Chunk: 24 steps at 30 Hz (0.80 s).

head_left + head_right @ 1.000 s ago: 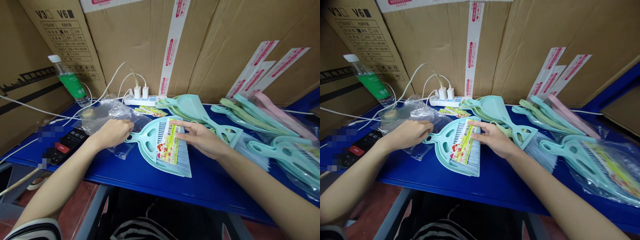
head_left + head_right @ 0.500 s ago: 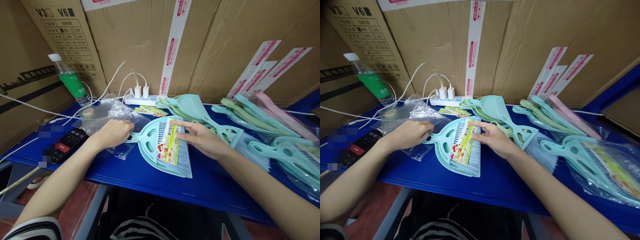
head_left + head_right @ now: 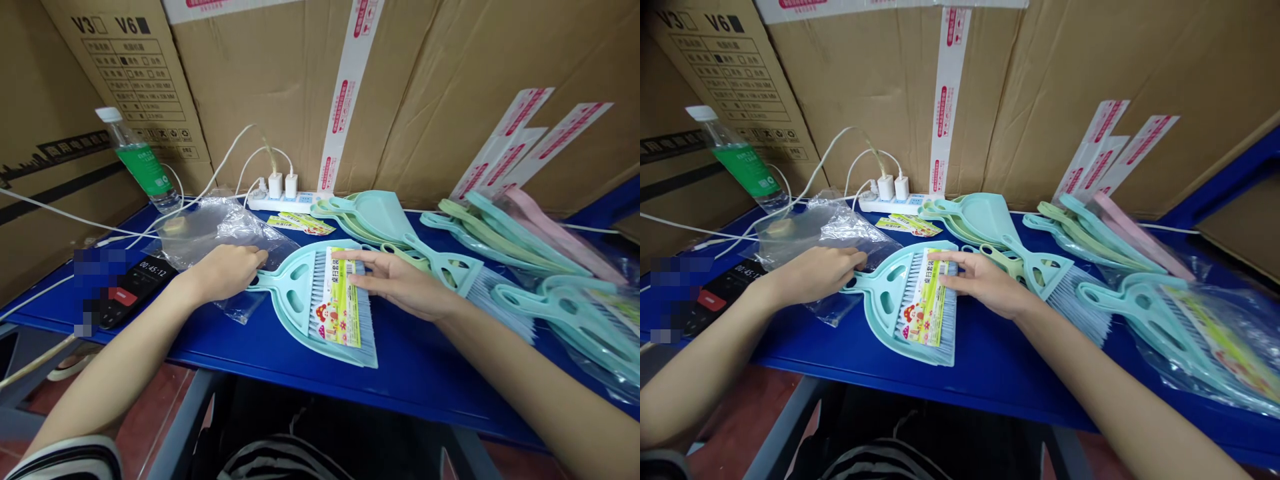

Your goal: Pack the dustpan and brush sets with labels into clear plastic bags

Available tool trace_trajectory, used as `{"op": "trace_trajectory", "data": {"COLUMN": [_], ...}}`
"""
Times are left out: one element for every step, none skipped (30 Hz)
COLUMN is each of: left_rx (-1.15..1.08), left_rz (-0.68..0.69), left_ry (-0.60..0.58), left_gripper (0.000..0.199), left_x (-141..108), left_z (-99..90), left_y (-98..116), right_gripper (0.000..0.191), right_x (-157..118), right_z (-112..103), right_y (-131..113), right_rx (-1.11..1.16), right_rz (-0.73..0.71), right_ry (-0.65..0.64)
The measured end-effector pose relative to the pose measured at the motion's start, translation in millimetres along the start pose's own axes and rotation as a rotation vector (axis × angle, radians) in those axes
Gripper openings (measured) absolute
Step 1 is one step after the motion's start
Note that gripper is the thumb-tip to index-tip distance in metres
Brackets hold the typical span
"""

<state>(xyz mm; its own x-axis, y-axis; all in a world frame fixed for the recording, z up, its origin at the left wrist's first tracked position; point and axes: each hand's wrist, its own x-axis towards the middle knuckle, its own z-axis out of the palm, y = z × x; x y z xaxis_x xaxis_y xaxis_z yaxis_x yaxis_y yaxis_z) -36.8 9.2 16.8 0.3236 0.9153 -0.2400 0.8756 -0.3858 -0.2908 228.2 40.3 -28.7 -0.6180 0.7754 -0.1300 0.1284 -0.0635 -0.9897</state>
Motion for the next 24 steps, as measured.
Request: {"op": "trace_trajectory", "data": {"left_rx": [-0.002,-0.004,-0.006,-0.008,-0.011,-0.012,-0.013,-0.013,-0.012,-0.009,-0.008,-0.008,-0.009,-0.011,-0.013,-0.015,-0.016,-0.016,-0.015,-0.013,-0.011,-0.009,-0.007,-0.005], "left_rz": [-0.001,-0.001,-0.001,0.0,0.002,0.005,0.009,0.011,0.013,0.012,0.01,0.007,0.005,0.003,0.003,0.004,0.004,0.003,0.004,0.003,0.002,0.001,0.001,0.001], "left_ry": [-0.001,-0.002,-0.002,-0.002,-0.001,0.0,0.002,0.004,0.006,0.007,0.007,0.007,0.006,0.003,0.002,0.0,-0.003,-0.005,-0.005,-0.007,-0.008,-0.009,-0.008,-0.008], "left_gripper": [0.027,0.028,0.028,0.029,0.029,0.029,0.03,0.03,0.03,0.03,0.03,0.03,0.03,0.03,0.029,0.029,0.029,0.029,0.029,0.029,0.029,0.029,0.03,0.03], "left_x": [-0.6,-1.1,-1.6,-1.9,-2.0,-2.1,-2.1,-1.9,-1.7,-1.5,-1.3,-1.1,-1.0,-0.9,-0.8,-0.8,-0.8,-0.9,-1.0,-1.1,-1.3,-1.4,-1.6,-1.7], "left_z": [-0.1,-0.1,0.2,0.6,1.1,1.6,2.1,2.6,2.9,3.2,3.2,3.2,3.0,2.8,2.6,2.4,2.2,2.0,1.9,1.7,1.5,1.3,1.2,1.1], "left_y": [0.0,-0.2,-0.4,-0.6,-0.9,-1.1,-1.3,-1.4,-1.5,-1.5,-1.4,-1.3,-1.2,-1.0,-0.8,-0.5,-0.3,-0.2,0.0,0.1,0.1,0.1,0.0,0.0], "right_gripper": [0.056,0.056,0.056,0.056,0.056,0.056,0.056,0.055,0.055,0.054,0.054,0.054,0.054,0.054,0.054,0.054,0.055,0.055,0.055,0.054,0.054,0.053,0.053,0.053], "right_x": [-0.3,-0.6,-0.9,-1.2,-1.4,-1.5,-1.5,-1.5,-1.5,-1.5,-1.5,-1.5,-1.5,-1.5,-1.6,-1.6,-1.7,-1.8,-1.9,-2.0,-2.0,-2.1,-2.1,-2.1], "right_z": [0.0,0.0,0.1,0.2,0.4,0.6,0.8,1.0,1.1,1.1,1.1,1.0,0.9,0.8,0.6,0.6,0.6,0.6,0.8,0.9,1.1,1.2,1.3,1.4], "right_y": [-0.1,-0.1,-0.2,-0.3,-0.4,-0.6,-0.7,-0.9,-1.0,-1.0,-1.1,-1.0,-1.0,-1.0,-1.0,-1.0,-1.1,-1.3,-1.6,-1.9,-2.3,-2.6,-2.9,-3.1], "right_rx": [-0.011,-0.023,-0.034,-0.041,-0.046,-0.05,-0.052,-0.053,-0.054,-0.055,-0.055,-0.055,-0.055,-0.055,-0.054,-0.052,-0.052,-0.053,-0.054,-0.055,-0.057,-0.059,-0.062,-0.065], "right_rz": [-0.001,-0.002,-0.002,-0.005,-0.008,-0.013,-0.017,-0.018,-0.017,-0.018,-0.017,-0.018,-0.019,-0.02,-0.019,-0.017,-0.014,-0.011,-0.009,-0.008,-0.009,-0.01,-0.012,-0.013], "right_ry": [-0.02,-0.037,-0.051,-0.061,-0.067,-0.07,-0.072,-0.072,-0.071,-0.07,-0.071,-0.072,-0.072,-0.072,-0.072,-0.071,-0.069,-0.068,-0.067,-0.067,-0.069,-0.069,-0.068,-0.066]}}
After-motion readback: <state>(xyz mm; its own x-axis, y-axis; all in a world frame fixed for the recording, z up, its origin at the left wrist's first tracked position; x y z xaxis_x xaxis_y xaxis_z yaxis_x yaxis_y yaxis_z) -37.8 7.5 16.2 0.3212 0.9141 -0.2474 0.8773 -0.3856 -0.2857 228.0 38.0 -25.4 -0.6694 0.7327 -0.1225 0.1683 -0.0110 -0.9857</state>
